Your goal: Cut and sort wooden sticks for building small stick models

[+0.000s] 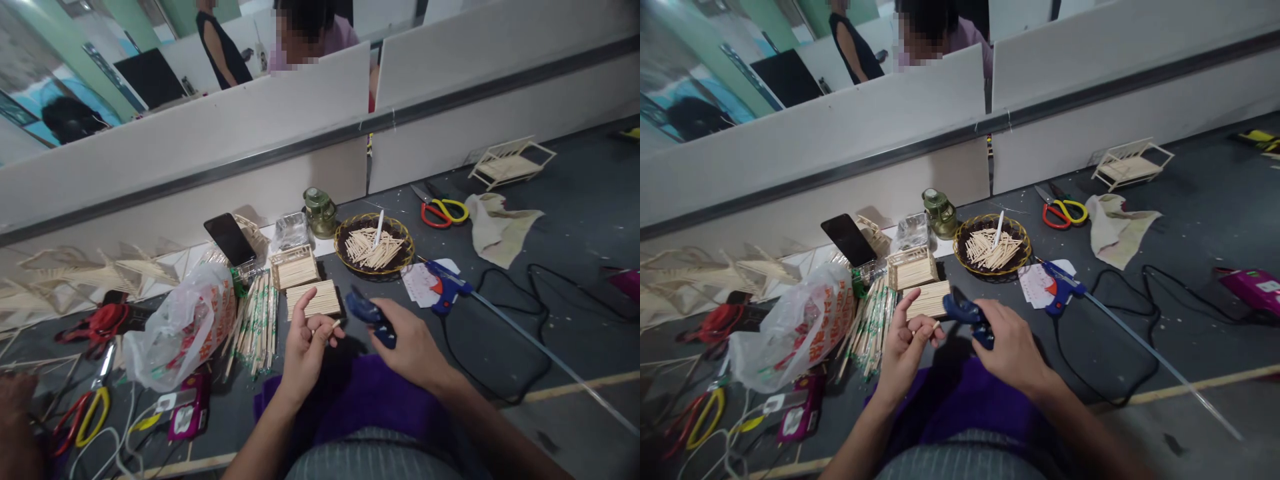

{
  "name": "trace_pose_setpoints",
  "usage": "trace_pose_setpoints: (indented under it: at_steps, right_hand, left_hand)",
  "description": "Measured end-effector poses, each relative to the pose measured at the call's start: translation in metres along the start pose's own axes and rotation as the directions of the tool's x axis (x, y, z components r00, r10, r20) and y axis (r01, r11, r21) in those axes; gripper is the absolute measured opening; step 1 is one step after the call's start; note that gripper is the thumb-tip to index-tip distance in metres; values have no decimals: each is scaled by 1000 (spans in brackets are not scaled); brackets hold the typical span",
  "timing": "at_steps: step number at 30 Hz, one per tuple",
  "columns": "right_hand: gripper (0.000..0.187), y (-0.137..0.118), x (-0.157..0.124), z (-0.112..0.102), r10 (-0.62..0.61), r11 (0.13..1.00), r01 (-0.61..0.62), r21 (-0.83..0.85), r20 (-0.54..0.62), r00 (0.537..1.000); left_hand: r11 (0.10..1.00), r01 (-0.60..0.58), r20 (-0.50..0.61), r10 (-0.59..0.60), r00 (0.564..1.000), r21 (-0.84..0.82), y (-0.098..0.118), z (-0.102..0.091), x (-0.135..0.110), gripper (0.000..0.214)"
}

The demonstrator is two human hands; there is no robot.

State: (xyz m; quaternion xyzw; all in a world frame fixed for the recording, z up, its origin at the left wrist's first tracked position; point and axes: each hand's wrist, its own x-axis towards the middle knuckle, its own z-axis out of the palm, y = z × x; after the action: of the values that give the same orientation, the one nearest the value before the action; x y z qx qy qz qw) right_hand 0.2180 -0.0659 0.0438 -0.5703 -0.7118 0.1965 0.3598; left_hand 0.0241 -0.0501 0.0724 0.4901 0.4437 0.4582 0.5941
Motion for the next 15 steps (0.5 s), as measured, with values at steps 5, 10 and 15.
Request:
trace_pose_setpoints:
  at_steps: [5,10,15]
  right_hand:
    - [40,-13,-2,2,-134,989,143,-47,150,979]
    - [37,-18,-2,4,-153,986,161,-46,149,977]
    - [35,-18,-3,4,-168,983,178,-56,141,976]
  left_hand:
    - [1000,-19,33,20,999,-3,-3,-2,-2,62]
    - [998,-41,52,39,998,37,-2,-4,-3,65]
    - [999,-34,52,32,998,34,-5,-6,-4,64]
